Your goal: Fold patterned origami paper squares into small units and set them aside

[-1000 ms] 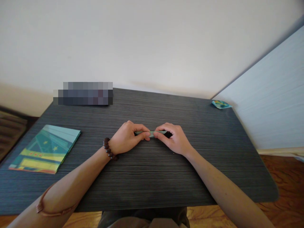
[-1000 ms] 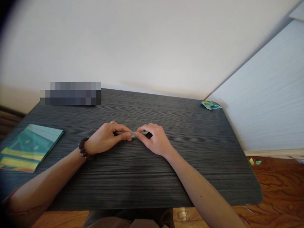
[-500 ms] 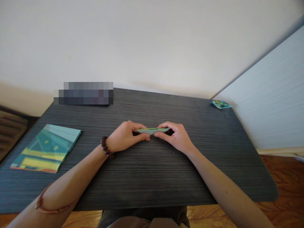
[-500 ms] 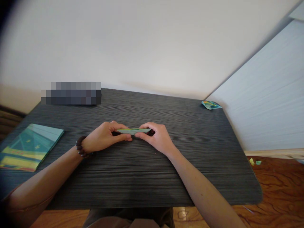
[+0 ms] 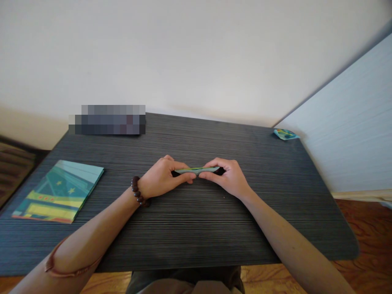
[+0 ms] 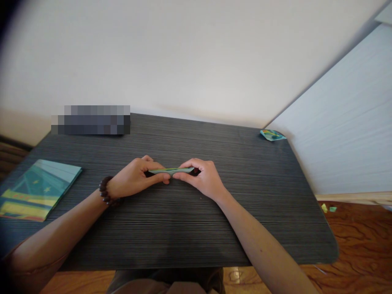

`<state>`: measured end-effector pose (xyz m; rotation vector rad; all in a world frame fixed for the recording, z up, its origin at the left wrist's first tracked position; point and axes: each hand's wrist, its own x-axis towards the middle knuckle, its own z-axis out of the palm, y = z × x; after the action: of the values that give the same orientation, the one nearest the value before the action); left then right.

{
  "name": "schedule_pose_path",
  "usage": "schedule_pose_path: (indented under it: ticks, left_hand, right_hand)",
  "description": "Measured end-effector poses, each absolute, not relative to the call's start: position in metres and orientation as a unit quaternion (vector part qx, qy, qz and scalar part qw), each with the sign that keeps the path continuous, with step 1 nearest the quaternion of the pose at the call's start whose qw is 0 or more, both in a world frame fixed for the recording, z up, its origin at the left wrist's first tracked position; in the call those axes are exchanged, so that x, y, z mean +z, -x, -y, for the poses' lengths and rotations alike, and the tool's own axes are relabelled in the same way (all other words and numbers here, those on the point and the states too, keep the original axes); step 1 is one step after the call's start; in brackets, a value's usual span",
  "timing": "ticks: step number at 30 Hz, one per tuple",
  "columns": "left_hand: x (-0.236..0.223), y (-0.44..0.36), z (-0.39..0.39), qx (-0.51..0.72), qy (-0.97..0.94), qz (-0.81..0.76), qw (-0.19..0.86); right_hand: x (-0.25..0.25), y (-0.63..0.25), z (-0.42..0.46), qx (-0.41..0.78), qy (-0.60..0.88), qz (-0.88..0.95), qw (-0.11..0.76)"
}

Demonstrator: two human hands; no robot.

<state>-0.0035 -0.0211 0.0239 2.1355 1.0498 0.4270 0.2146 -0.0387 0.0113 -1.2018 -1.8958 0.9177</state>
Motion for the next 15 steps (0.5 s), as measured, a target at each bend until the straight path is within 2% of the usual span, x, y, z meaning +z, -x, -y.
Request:
schedule_pose_path:
  ticks: [8, 15]
  left_hand:
    - [0.0252, 0.008, 0.0172, 0.156, -0.791, -0.377, 0.457]
    - [0.0303, 0.0118, 0.0154, 0.144, -0.791, -0.35, 0.481]
  right_hand:
    - [0.0108, -0.2144, 0.0379, 0.365, 0.466, 0.735, 0.332]
    - [0.0123, -0.217, 0.0375, 0.405, 0.469, 0.723, 0.306]
